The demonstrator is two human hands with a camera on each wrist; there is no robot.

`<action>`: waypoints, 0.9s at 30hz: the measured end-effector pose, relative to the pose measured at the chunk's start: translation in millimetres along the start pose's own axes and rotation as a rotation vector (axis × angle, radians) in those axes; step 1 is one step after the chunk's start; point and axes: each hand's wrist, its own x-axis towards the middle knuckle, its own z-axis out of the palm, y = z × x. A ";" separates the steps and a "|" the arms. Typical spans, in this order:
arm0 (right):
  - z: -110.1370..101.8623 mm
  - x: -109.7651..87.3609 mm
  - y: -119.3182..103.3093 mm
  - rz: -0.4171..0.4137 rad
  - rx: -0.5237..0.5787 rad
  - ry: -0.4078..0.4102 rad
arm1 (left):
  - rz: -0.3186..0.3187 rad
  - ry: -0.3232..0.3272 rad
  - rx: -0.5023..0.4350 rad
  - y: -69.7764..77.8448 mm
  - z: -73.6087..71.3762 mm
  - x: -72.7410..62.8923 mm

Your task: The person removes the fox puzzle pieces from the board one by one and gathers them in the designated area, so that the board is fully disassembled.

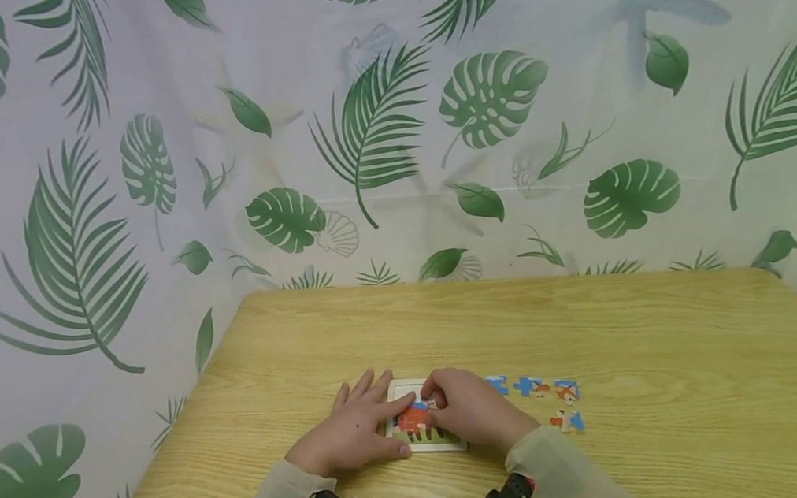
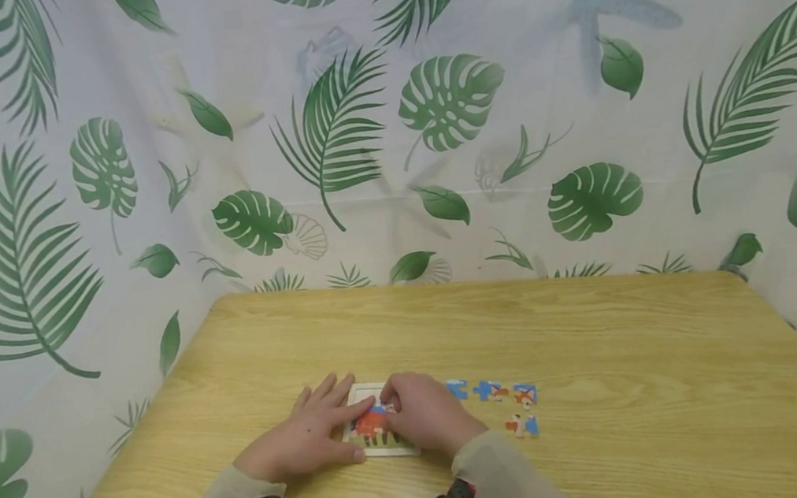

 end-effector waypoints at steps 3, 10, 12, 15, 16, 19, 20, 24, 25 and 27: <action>0.1 0.2 -0.9 0.005 -0.001 0.003 | 0.000 0.002 0.000 -0.4 -0.1 0.1; 0.7 0.7 -1.2 0.000 0.001 0.016 | 0.002 0.006 0.003 -2.5 0.7 0.2; 0.5 0.4 -1.1 0.003 0.011 0.020 | 0.002 0.005 0.002 -2.8 0.8 0.2; -0.2 -1.0 -0.7 0.003 0.021 0.026 | 0.000 0.007 0.000 -2.8 0.9 0.2; -0.5 -1.6 -0.5 0.001 0.022 0.029 | 0.001 0.006 0.003 -2.8 1.0 0.1; -1.2 -3.3 -0.3 -0.013 0.022 0.036 | 0.004 0.009 0.003 -3.2 1.5 0.3; -1.2 -3.7 -0.1 -0.014 0.023 0.039 | 0.006 0.011 0.003 -3.4 1.8 0.5; -0.3 -4.2 1.1 -0.011 0.036 0.053 | 0.010 0.010 0.001 -4.4 2.1 0.7; 0.1 -4.1 1.4 -0.009 0.041 0.055 | 0.010 0.010 0.000 -4.4 2.1 0.7; 0.3 -4.1 1.5 -0.002 0.060 0.059 | 0.010 0.011 0.000 -4.9 2.2 0.6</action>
